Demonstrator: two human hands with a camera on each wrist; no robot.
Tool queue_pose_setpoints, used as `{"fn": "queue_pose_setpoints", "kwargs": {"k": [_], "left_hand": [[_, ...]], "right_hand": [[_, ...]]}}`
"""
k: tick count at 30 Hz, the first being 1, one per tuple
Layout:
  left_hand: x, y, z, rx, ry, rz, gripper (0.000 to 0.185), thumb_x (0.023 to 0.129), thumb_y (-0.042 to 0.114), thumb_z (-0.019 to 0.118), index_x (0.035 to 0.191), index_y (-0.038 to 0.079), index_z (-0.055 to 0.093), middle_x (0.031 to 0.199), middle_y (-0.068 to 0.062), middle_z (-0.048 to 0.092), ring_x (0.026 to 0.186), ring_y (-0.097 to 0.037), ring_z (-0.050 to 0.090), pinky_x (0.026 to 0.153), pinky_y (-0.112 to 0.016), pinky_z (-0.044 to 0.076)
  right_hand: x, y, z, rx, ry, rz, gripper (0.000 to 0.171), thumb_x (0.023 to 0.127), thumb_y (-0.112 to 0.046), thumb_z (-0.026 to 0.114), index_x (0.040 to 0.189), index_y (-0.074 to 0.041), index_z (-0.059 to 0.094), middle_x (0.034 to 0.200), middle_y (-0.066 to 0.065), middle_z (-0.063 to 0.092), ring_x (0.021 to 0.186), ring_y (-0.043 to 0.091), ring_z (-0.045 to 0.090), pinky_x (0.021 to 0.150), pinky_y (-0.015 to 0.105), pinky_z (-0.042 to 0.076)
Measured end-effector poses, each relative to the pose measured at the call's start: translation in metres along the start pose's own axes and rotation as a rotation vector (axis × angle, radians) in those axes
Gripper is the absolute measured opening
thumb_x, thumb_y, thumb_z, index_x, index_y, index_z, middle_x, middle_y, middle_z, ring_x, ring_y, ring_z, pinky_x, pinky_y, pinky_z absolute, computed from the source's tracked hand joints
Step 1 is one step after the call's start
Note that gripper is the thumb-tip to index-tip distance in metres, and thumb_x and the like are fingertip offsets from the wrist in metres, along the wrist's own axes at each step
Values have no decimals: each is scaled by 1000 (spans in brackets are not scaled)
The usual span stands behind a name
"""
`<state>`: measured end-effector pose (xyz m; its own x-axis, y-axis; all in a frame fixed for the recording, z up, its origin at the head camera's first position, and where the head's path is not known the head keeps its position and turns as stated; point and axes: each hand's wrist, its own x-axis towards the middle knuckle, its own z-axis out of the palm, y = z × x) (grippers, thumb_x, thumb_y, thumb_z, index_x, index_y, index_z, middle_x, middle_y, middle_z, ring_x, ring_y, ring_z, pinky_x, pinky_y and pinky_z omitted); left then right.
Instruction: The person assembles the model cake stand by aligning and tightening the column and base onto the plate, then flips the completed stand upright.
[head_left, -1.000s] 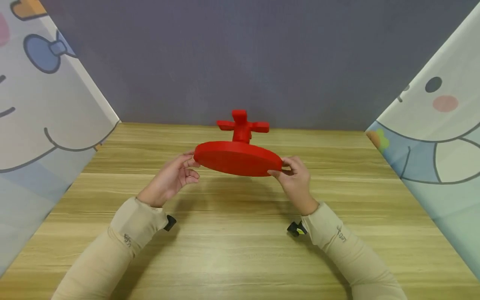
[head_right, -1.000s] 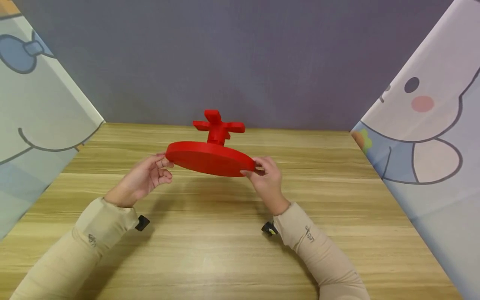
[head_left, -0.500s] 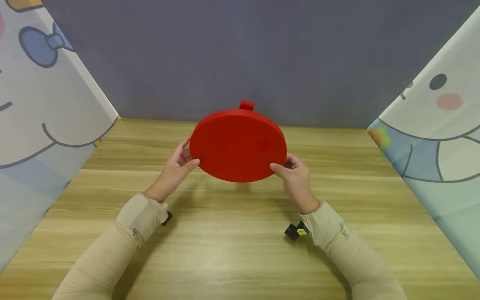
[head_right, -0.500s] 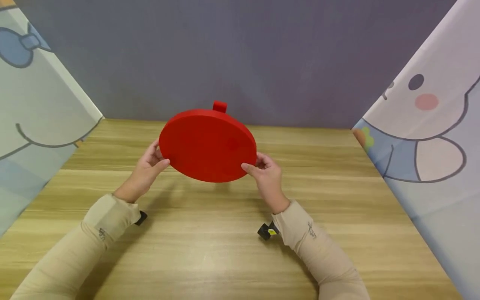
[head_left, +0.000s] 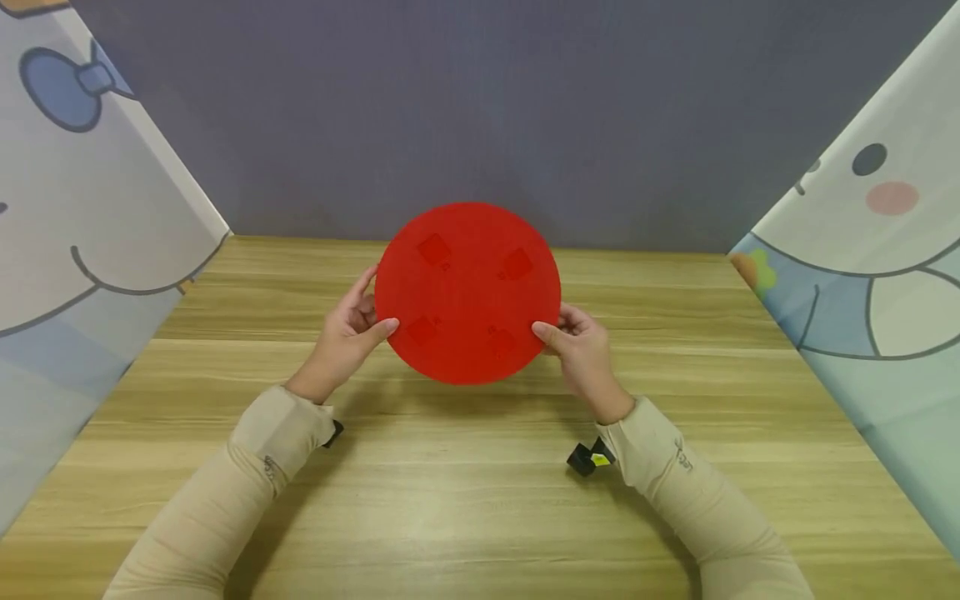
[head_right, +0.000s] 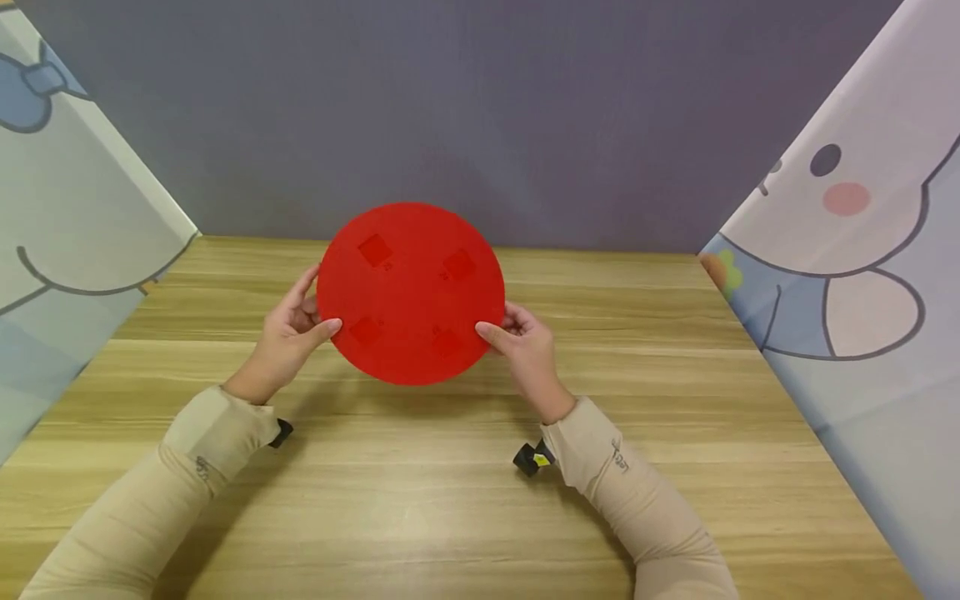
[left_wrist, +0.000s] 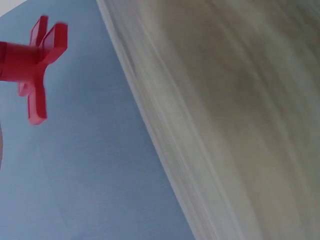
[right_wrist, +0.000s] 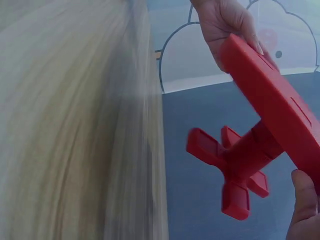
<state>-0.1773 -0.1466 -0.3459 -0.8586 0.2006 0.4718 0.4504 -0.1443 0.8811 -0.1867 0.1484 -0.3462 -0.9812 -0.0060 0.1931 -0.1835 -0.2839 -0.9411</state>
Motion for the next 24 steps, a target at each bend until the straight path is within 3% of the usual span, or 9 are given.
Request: {"fn": "queue_pose_setpoints", "kwargs": {"k": [3,5,11,24], "left_hand": [[0,0,-1,-44,-6,-29,75,89,-14,56,151,-4,14,101,6,66,88,-8,65,73,-21,55],[-1,0,0,-69,0,-53,74,89,-16,54,150,-5,13,99,5,65,86,-8,66,70,-22,56],[-1,1,2,-74,31,-96,73,89,-18,51,150,-5,13,100,5,64,86,-8,65,69,-22,56],[3,6,1,-68,11,-167,73,89,-18,47,151,-2,13,106,3,60,88,-9,65,65,-26,57]], "right_hand": [[2,0,0,-47,-18,13,35,84,18,59,118,20,53,78,1,64,67,9,63,59,22,55],[2,1,0,-71,-28,19,40,85,17,59,124,20,50,79,-1,64,66,8,63,59,21,55],[4,2,-2,-96,-63,13,50,86,14,59,134,15,44,85,-4,64,70,7,61,58,18,53],[9,3,-8,-117,-143,34,64,86,15,58,145,6,34,94,1,56,74,5,63,59,20,54]]}}
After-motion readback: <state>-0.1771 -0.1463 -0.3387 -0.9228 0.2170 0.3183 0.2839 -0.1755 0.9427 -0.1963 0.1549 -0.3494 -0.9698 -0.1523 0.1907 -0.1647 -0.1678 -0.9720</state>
